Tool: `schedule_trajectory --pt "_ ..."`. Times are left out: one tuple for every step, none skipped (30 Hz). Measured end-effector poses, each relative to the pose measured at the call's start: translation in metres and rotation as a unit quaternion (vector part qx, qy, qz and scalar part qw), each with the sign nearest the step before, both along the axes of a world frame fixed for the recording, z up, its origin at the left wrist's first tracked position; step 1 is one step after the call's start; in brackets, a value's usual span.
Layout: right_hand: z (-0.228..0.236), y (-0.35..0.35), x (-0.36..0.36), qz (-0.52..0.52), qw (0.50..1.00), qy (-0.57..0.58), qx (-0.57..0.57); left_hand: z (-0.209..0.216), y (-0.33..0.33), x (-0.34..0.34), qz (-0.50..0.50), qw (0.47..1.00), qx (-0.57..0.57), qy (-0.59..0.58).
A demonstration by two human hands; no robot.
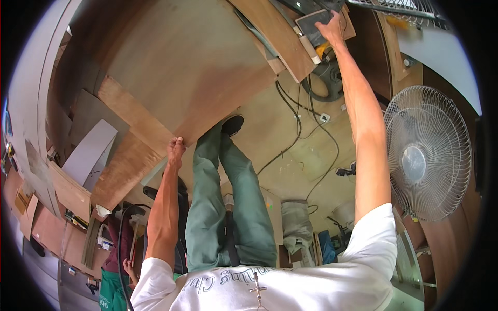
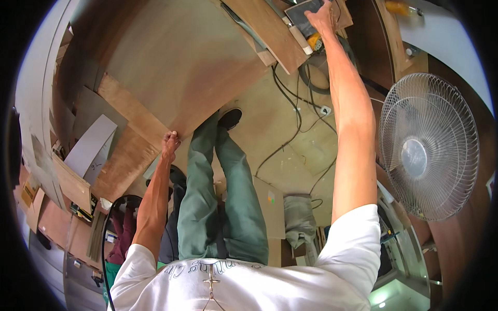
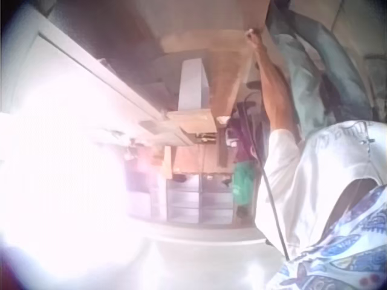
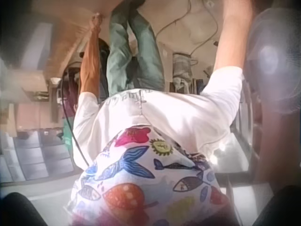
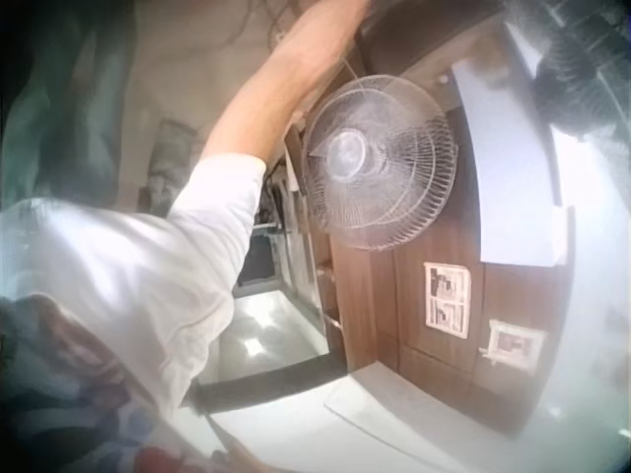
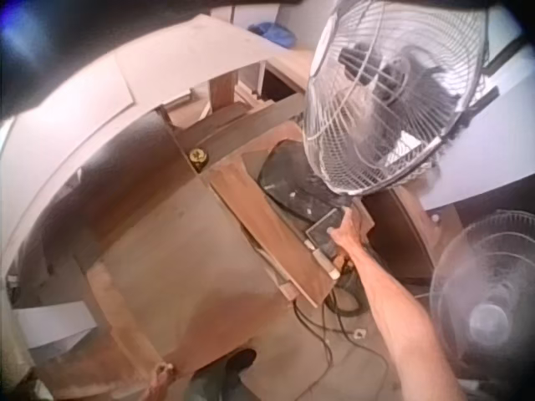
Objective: The person sands the edge of a curved wooden panel with a sanding block, then positions the panel into a wooden frame and marks it with a pencil.
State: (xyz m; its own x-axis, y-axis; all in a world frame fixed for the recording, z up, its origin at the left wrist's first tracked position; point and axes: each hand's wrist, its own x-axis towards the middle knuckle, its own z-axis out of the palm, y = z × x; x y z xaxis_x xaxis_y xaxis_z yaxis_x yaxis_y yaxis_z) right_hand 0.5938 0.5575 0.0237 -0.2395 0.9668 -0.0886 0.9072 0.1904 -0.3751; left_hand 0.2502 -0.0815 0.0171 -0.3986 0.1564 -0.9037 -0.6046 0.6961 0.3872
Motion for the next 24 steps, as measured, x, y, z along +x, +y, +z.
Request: schedule_trajectory --pt "0.002 0.001 -0.001 0.025 0.999 -0.036 0.027 0.004 -0.002 0.003 -0.002 1.0 -0.006 -0.002" --pt "0.008 0.006 0.011 0.021 0.998 -0.046 0.028 0.003 0.003 0.012 -0.01 1.0 -0.012 -0.026" --pt "0.018 0.012 0.025 0.033 0.998 -0.058 0.019 0.002 0.01 0.022 -0.018 0.998 -0.016 -0.052" --pt "0.03 0.017 0.032 0.045 0.997 -0.064 0.008 -0.001 0.013 0.026 -0.022 0.998 -0.015 -0.059" --pt "0.041 0.013 0.015 0.045 0.988 -0.039 -0.142 0.001 0.006 0.019 -0.017 0.998 -0.029 -0.055" --pt "0.051 -0.002 0.003 0.047 0.987 -0.035 -0.151 0.002 0.0 0.015 -0.009 0.998 -0.041 -0.054" --pt "0.062 -0.018 -0.006 0.038 0.995 0.002 -0.089 0.0 -0.008 0.013 -0.009 0.997 -0.048 -0.051" --pt "0.076 -0.036 -0.018 0.029 0.998 0.041 -0.028 -0.002 -0.018 0.011 -0.025 0.996 -0.049 -0.063" --pt "0.095 -0.052 -0.025 -0.007 0.999 0.044 -0.027 -0.004 -0.025 0.008 -0.04 0.995 -0.049 -0.077" --pt "0.109 -0.065 -0.014 -0.01 0.999 0.04 -0.026 -0.007 -0.02 0.014 -0.043 0.995 -0.048 -0.082" --pt "0.118 -0.076 0.003 -0.079 0.986 0.146 -0.031 -0.01 -0.014 0.022 -0.059 0.993 -0.051 -0.094" --pt "0.125 -0.089 0.017 -0.147 0.956 0.252 -0.037 -0.011 -0.01 0.028 -0.075 0.99 -0.055 -0.104" --pt "0.14 -0.11 0.023 -0.182 0.93 0.318 -0.038 -0.012 -0.01 0.029 -0.077 0.99 -0.055 -0.105" --pt "0.149 -0.141 0.01 -0.216 0.894 0.39 -0.052 -0.007 -0.022 0.021 -0.075 0.993 -0.074 -0.052" --pt "0.159 -0.167 0.008 -0.241 0.87 0.426 -0.067 -0.004 -0.027 0.02 -0.078 0.993 -0.086 -0.008" --pt "0.164 -0.194 0.006 -0.266 0.843 0.461 -0.081 0.002 -0.029 0.022 -0.081 0.993 -0.089 -0.007" --pt "0.166 -0.224 0.002 -0.305 0.813 0.483 -0.11 0.009 -0.026 0.028 -0.127 0.983 -0.061 0.121" --pt "0.165 -0.254 -0.002 -0.344 0.78 0.505 -0.137 0.018 -0.019 0.035 -0.172 0.953 -0.031 0.248" --pt "0.163 -0.287 0.002 -0.372 0.758 0.507 -0.174 0.039 0.01 0.054 -0.196 0.959 0.013 0.205" --pt "0.158 -0.319 0.011 -0.401 0.732 0.51 -0.208 0.072 0.049 0.075 -0.221 0.96 0.058 0.162" --pt "0.143 -0.353 0.016 -0.417 0.711 0.484 -0.292 0.1 0.074 0.086 -0.225 0.962 0.11 0.111" --pt "0.143 -0.386 -0.002 -0.417 0.653 0.522 -0.355 0.123 0.087 0.093 -0.226 0.96 0.154 0.063" --pt "0.146 -0.417 -0.017 -0.413 0.627 0.529 -0.395 0.141 0.098 0.103 -0.286 0.94 0.177 0.061" --pt "0.151 -0.445 -0.031 -0.406 0.601 0.536 -0.432 0.154 0.105 0.113 -0.345 0.916 0.199 0.057"
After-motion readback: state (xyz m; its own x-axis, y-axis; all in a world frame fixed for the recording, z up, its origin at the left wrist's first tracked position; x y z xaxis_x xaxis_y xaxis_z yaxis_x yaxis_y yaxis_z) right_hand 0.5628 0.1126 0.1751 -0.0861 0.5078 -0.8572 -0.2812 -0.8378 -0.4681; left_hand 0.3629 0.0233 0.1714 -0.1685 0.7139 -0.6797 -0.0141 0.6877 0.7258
